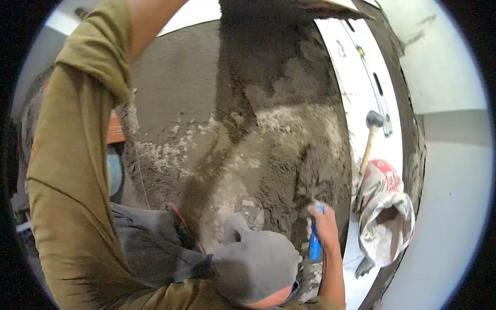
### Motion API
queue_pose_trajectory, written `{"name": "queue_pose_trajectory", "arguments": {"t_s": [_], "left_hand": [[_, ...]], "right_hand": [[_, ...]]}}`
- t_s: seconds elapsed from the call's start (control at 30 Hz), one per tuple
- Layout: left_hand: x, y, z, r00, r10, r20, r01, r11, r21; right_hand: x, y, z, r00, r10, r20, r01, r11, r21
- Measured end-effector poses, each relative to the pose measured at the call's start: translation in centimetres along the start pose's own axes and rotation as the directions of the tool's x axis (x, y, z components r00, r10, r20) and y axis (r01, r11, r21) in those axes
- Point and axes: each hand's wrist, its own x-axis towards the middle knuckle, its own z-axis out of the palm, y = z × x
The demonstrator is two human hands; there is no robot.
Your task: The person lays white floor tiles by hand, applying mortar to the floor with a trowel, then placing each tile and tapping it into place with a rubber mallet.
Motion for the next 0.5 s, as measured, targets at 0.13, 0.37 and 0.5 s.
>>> {"name": "queue_pose_trajectory", "arguments": {"t_s": [0.13,0.37,0.5], "left_hand": [[1.9,-1.0,-0.1,0.996,-0.049,0.074,0.056,0.994,-0.091],[0.4,-0.6,-1.0,0.999,-0.015,0.031,0.016,0.998,-0.053],[0.3,-0.5,-0.5,0.999,-0.035,0.012,0.035,0.998,-0.048]], "right_hand": [[9.9,-9.0,5.9,0.901,-0.399,0.168,0.428,0.882,-0.197],[26.3,-23.0,13.9,0.616,-0.765,0.187,0.634,0.340,-0.695],[27.9,-23.4,14.6,0.488,-0.809,0.328,0.605,0.043,-0.795]]}}
